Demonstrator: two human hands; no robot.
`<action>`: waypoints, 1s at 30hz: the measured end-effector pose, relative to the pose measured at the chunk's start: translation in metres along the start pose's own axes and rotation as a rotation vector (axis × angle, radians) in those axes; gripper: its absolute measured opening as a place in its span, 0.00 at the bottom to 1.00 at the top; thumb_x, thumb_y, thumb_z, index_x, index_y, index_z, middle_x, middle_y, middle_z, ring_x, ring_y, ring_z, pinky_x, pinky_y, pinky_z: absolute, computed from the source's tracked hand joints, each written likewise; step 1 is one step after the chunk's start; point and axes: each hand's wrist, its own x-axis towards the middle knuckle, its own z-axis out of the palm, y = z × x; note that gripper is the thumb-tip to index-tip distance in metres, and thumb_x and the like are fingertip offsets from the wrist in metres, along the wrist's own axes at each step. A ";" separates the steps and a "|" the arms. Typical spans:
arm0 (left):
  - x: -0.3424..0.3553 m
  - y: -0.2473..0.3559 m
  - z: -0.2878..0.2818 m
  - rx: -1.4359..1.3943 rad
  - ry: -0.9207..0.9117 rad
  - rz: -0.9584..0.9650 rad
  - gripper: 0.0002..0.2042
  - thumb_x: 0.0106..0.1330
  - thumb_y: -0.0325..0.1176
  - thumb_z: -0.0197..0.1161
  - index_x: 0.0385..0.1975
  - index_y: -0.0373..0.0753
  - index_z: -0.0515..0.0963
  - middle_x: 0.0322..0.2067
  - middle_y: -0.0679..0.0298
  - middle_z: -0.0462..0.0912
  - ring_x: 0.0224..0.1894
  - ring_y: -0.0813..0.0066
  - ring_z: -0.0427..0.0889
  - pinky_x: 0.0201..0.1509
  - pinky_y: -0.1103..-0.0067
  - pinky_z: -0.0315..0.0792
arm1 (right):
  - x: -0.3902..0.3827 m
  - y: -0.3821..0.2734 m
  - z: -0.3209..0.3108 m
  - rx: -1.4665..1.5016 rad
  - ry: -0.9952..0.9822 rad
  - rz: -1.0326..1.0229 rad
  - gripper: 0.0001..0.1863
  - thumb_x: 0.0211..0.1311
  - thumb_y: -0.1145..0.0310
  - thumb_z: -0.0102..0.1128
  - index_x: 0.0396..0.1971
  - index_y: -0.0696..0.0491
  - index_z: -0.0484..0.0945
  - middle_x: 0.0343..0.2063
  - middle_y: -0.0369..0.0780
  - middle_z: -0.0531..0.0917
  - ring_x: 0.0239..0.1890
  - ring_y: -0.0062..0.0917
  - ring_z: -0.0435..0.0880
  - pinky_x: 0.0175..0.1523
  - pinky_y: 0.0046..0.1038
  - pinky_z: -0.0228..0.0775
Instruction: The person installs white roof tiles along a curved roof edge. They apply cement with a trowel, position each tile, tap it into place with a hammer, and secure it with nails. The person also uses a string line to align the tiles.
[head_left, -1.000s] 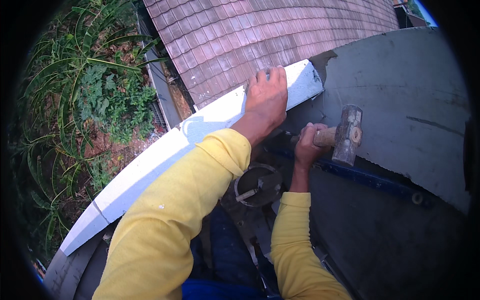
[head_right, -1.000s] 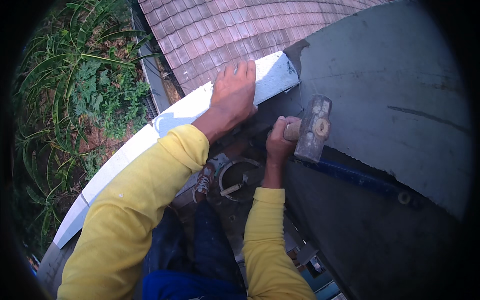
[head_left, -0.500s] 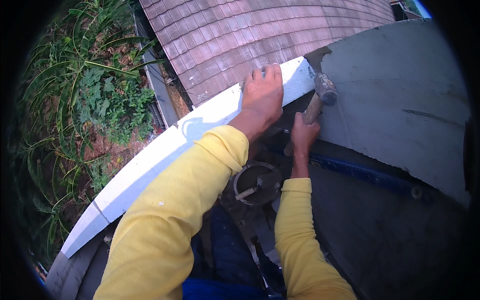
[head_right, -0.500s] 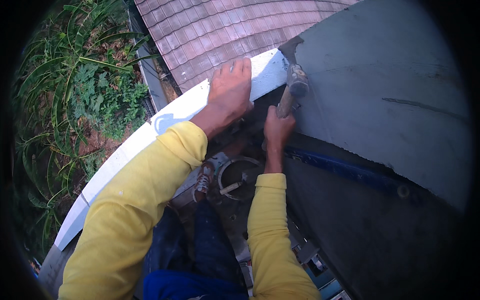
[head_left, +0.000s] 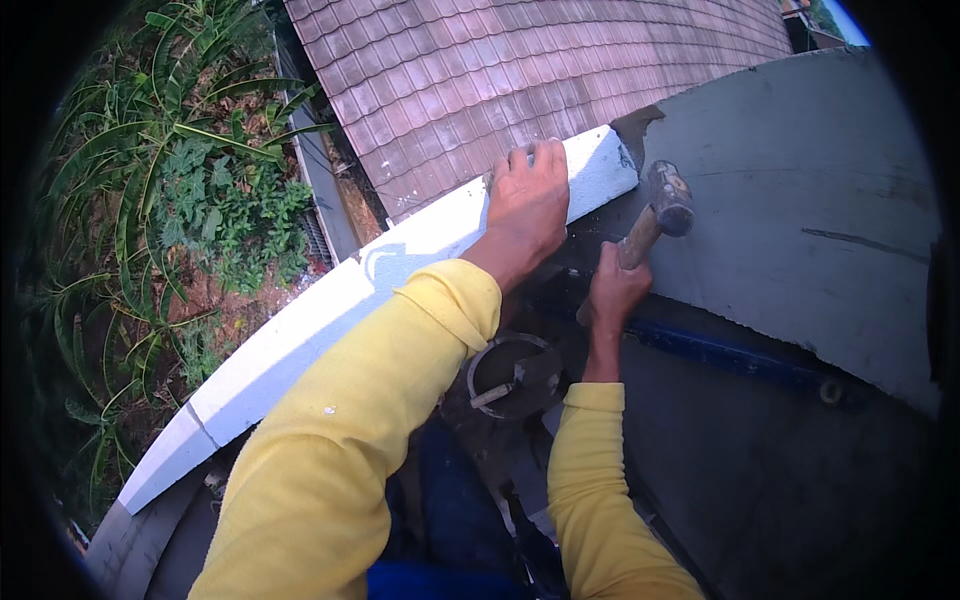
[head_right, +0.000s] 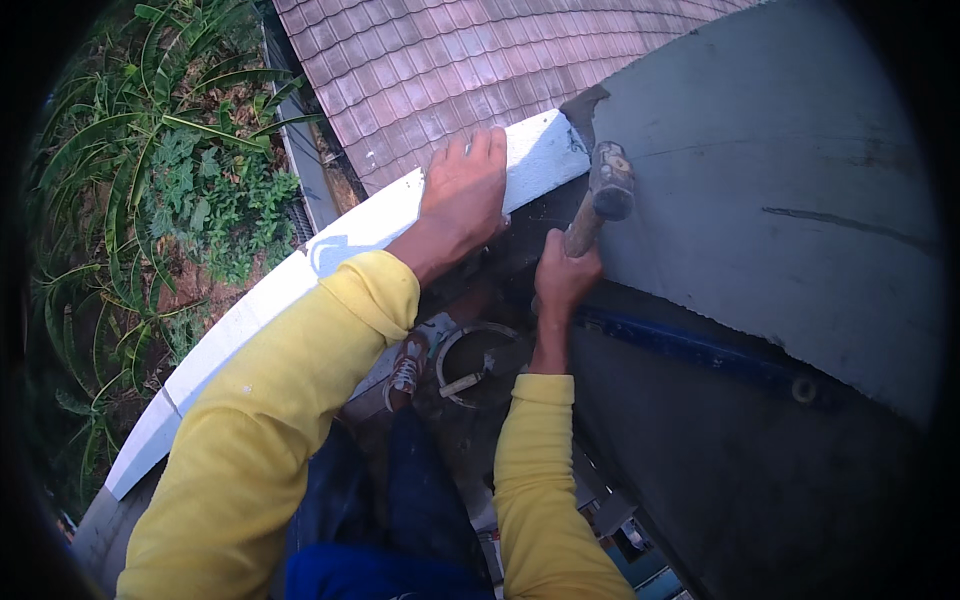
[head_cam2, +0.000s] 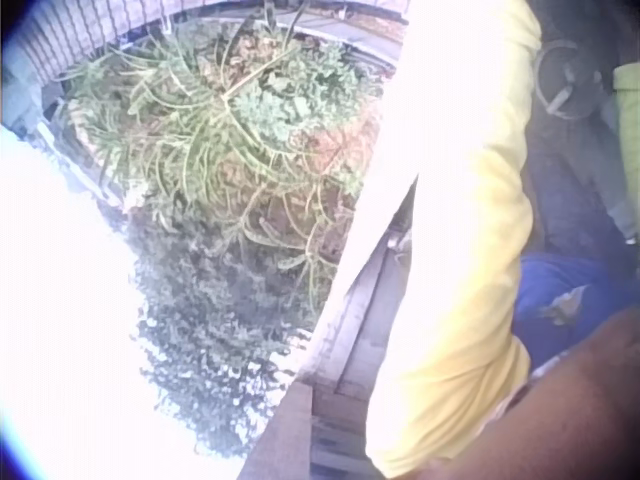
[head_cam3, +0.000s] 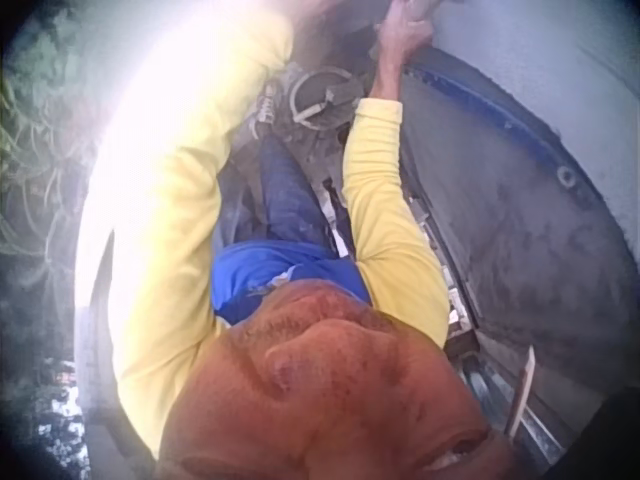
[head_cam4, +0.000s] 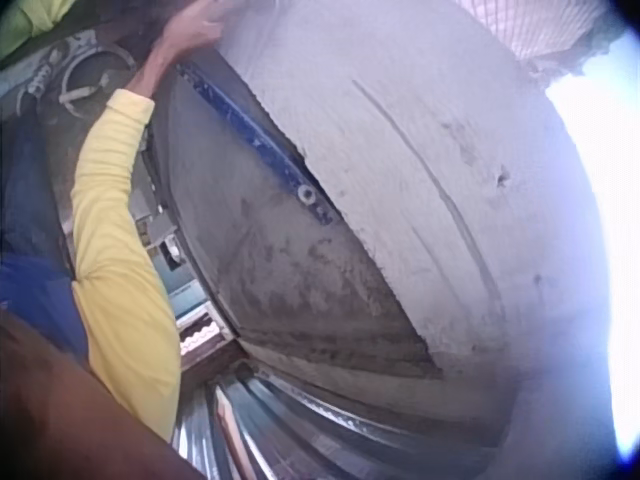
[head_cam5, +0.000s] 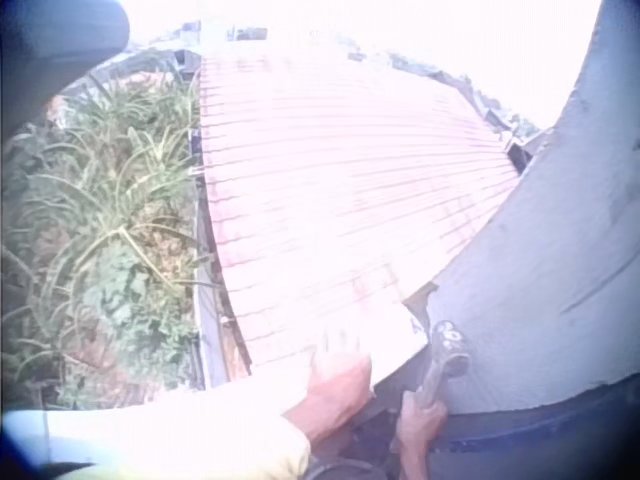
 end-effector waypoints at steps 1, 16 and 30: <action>-0.002 0.000 -0.002 -0.003 0.001 -0.001 0.49 0.45 0.36 0.85 0.69 0.30 0.66 0.57 0.51 0.77 0.60 0.49 0.79 0.66 0.61 0.74 | -0.002 0.007 -0.004 0.095 0.033 -0.059 0.07 0.63 0.72 0.65 0.31 0.60 0.79 0.25 0.41 0.84 0.28 0.28 0.83 0.39 0.35 0.75; -0.002 0.000 -0.006 -0.003 -0.001 0.008 0.49 0.45 0.36 0.85 0.69 0.29 0.66 0.57 0.51 0.77 0.59 0.50 0.79 0.66 0.62 0.73 | -0.017 0.007 -0.011 0.351 0.009 -0.215 0.04 0.68 0.77 0.62 0.36 0.54 0.75 0.20 0.33 0.77 0.23 0.13 0.76 0.29 0.21 0.67; -0.001 0.000 -0.001 0.026 0.045 0.013 0.49 0.42 0.36 0.85 0.68 0.29 0.66 0.56 0.52 0.78 0.59 0.50 0.80 0.65 0.62 0.74 | -0.003 0.035 0.000 0.161 0.035 -0.100 0.08 0.63 0.71 0.66 0.31 0.61 0.81 0.27 0.43 0.86 0.31 0.30 0.87 0.38 0.39 0.75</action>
